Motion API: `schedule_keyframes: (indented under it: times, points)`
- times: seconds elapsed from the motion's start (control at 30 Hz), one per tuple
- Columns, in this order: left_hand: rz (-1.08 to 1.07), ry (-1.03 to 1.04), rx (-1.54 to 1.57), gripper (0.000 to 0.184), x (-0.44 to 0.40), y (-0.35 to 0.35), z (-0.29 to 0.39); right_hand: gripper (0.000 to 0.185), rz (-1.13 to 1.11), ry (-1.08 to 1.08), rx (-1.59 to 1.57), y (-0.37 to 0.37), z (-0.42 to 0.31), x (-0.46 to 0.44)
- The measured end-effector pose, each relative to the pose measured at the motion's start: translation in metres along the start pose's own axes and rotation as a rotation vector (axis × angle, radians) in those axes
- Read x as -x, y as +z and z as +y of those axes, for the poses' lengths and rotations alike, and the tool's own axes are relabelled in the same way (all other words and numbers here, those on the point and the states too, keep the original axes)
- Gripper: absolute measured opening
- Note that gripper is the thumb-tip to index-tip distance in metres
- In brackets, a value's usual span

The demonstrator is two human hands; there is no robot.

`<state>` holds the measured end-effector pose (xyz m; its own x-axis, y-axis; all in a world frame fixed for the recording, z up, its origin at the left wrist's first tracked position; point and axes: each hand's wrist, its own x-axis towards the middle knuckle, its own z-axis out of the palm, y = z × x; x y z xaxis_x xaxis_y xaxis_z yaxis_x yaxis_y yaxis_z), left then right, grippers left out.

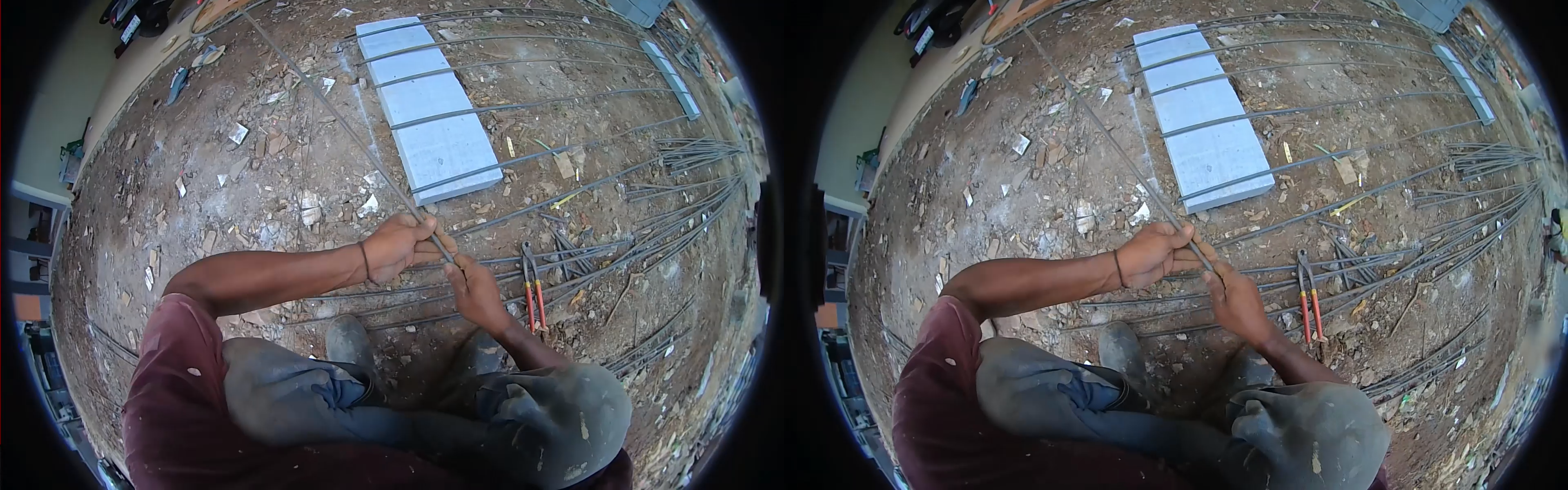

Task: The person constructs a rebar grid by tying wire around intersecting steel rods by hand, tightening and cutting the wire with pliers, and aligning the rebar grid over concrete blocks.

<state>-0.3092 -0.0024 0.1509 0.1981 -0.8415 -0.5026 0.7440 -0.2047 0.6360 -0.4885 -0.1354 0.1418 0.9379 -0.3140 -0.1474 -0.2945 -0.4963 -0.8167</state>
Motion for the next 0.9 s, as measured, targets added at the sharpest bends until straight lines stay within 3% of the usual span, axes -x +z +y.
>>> schedule_keyframes:
  times: [0.1, 0.33, 0.4, 0.53, 0.6, 0.67, 0.73, 0.9]
  points:
    - [-0.040, -0.016, -0.089, 0.035, -0.050, 0.025, 0.016, 0.023, 0.172, 0.026, -0.018, -0.022, 0.014, -0.004]
    - [0.067, -0.164, -0.143, 0.031, -0.107, 0.008, 0.007, 0.025, 0.296, 0.013, -0.064, 0.005, 0.063, -0.031]
    - [0.264, -0.081, -0.472, 0.025, -0.107, -0.001, -0.013, 0.026, 0.280, 0.074, -0.033, 0.016, 0.083, -0.034]
    - [0.374, -0.228, -0.694, 0.027, -0.067, -0.015, -0.034, 0.029, 0.269, 0.128, -0.114, 0.006, 0.102, -0.035]
    - [0.331, 0.062, -0.871, 0.031, -0.066, -0.029, -0.050, 0.034, 0.250, 0.166, -0.117, -0.009, 0.096, -0.042]
    - [0.344, 0.081, -0.929, 0.032, -0.069, -0.025, -0.049, 0.035, 0.229, 0.203, -0.144, -0.016, 0.094, -0.050]
    - [0.277, 0.402, -1.386, 0.035, -0.088, -0.025, -0.051, 0.035, 0.211, 0.227, -0.167, -0.015, 0.095, -0.054]
    - [0.211, 0.358, -1.580, 0.039, -0.135, -0.015, -0.058, 0.033, 0.257, 0.146, -0.166, -0.012, 0.109, -0.060]
